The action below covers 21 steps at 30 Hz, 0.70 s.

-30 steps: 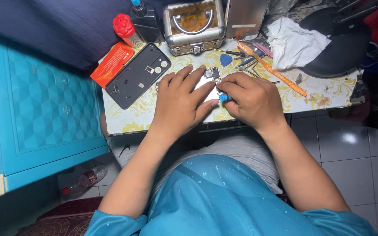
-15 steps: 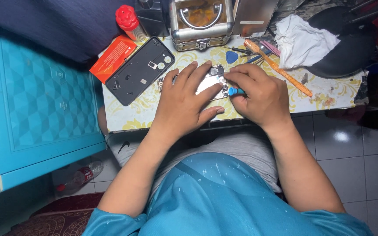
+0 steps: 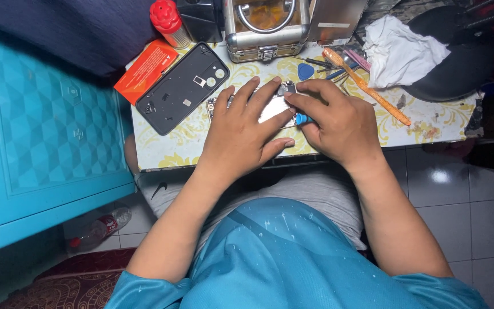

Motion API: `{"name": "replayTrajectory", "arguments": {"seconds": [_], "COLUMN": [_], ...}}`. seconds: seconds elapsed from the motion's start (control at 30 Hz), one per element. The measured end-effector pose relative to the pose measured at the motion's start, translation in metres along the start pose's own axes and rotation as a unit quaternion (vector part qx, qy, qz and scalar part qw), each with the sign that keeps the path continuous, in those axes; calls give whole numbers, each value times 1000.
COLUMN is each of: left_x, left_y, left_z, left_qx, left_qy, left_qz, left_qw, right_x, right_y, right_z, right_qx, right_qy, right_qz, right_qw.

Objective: The person uses a blue screwdriver to unscrew and remove components from a disassembled smartphone chassis. They carefully manipulate the internal parts and place the removed screws onto the phone's back cover.

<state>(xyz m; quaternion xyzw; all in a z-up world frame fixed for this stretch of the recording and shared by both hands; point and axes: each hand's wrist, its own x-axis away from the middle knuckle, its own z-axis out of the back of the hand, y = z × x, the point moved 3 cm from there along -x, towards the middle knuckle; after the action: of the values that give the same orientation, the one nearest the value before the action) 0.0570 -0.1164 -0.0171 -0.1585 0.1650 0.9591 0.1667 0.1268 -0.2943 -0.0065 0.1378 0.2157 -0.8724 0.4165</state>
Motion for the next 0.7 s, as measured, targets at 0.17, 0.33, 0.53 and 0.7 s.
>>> {"name": "replayTrajectory", "arguments": {"seconds": [0.17, 0.33, 0.53, 0.7], "left_x": [0, 1, 1, 6], "left_y": [-1, 1, 2, 2], "left_z": [-3, -3, 0, 4], "left_qx": [-6, -9, -4, 19], "left_qy": [0, 0, 2, 58], "left_qz": [-2, 1, 0, 10], "left_qw": [1000, 1000, 1000, 998], "right_x": [-1, 8, 4, 23], "right_y": [-2, 6, 4, 22], "right_z": [-3, -11, -9, -16], "right_qx": [21, 24, 26, 48], "right_qy": [-12, -2, 40, 153], "right_qz": [-3, -10, -1, 24], "right_qw": [1000, 1000, 999, 987]}}
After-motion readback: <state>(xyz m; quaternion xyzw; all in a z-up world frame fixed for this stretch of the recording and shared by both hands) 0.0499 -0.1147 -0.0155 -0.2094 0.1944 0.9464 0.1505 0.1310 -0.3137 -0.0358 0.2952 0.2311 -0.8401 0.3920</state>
